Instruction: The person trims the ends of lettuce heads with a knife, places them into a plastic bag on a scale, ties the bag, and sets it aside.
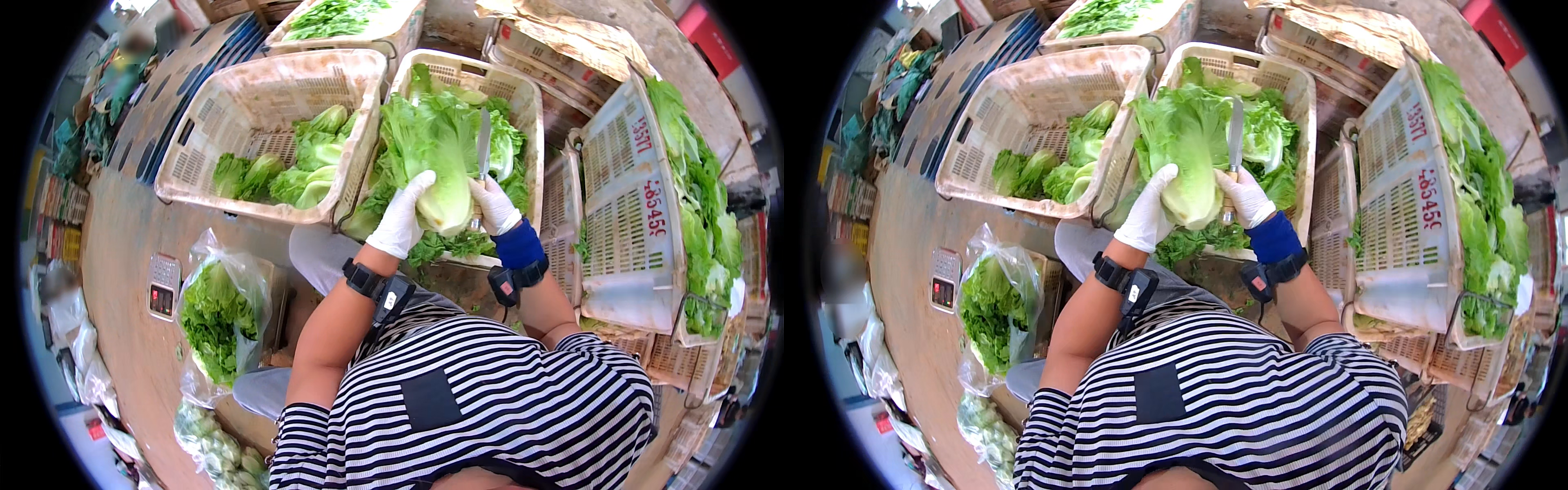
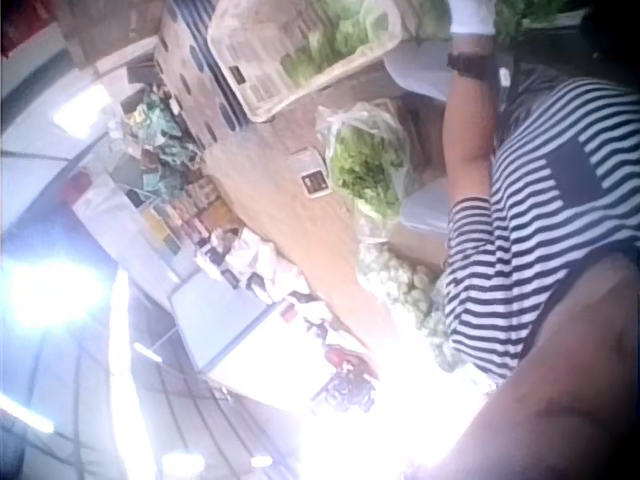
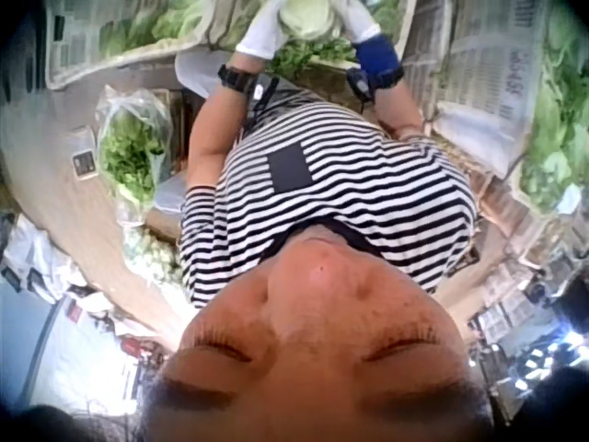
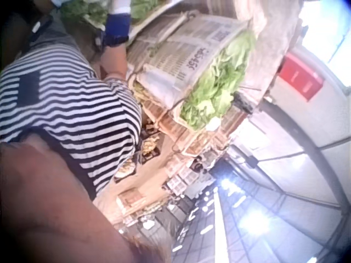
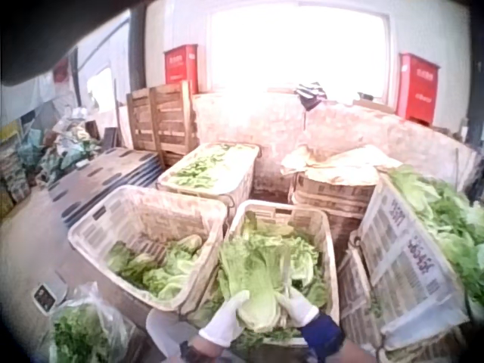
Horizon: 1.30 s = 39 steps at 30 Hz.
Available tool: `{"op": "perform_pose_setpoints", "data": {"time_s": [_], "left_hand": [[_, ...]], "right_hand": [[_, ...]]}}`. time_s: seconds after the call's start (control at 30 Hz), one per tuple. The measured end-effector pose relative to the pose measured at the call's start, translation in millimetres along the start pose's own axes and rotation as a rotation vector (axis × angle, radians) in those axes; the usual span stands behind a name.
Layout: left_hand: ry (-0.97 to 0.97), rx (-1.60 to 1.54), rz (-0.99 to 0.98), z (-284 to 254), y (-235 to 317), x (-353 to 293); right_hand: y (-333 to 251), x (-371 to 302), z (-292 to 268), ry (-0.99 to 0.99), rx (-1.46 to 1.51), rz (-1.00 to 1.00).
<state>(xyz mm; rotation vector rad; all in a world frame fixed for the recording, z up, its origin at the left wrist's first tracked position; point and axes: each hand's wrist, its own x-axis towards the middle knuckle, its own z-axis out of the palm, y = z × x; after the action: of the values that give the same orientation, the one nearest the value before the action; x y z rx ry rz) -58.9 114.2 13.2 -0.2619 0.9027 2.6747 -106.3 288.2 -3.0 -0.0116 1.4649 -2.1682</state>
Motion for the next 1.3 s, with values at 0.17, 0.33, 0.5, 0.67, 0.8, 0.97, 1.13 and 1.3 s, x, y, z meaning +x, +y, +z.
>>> {"op": "perform_pose_setpoints", "data": {"time_s": [0.17, 0.33, 0.5, 0.67, 0.8, 0.97, 1.13, 1.3], "left_hand": [[0.091, -0.029, 0.359, -11.3, 6.8, -15.8], [0.058, 0.115, 0.52, -15.8, 8.9, -19.8], [0.035, -0.199, 0.445, -31.9, 15.8, -27.5], [-0.004, -0.245, 0.468, -42.4, 30.8, -36.3], [-0.103, 0.081, 0.56, -36.0, 21.7, -36.2], [0.004, 0.296, 0.603, 4.7, 8.5, -34.4], [0.152, 0.514, 0.681, 10.6, 1.6, -46.9], [0.113, 0.399, 0.681, 8.1, -10.7, -44.6]], "right_hand": [[-26.5, -20.2, 40.9, 0.216, -0.332, -0.222], [2.5, -24.5, 59.1, 0.127, -0.58, -0.414], [7.3, -45.3, 63.2, 0.04, 0.035, -0.479], [-1.3, -21.3, -13.8, 0.49, -1.114, -0.763], [1.8, -32.5, 20.1, 0.161, -0.324, -0.347], [34.0, 1.3, 12.9, -0.036, 0.205, -0.173], [43.0, 4.5, 23.2, -0.079, 0.725, -0.044], [45.4, 9.8, 14.4, -0.168, 0.766, -0.131]]}}
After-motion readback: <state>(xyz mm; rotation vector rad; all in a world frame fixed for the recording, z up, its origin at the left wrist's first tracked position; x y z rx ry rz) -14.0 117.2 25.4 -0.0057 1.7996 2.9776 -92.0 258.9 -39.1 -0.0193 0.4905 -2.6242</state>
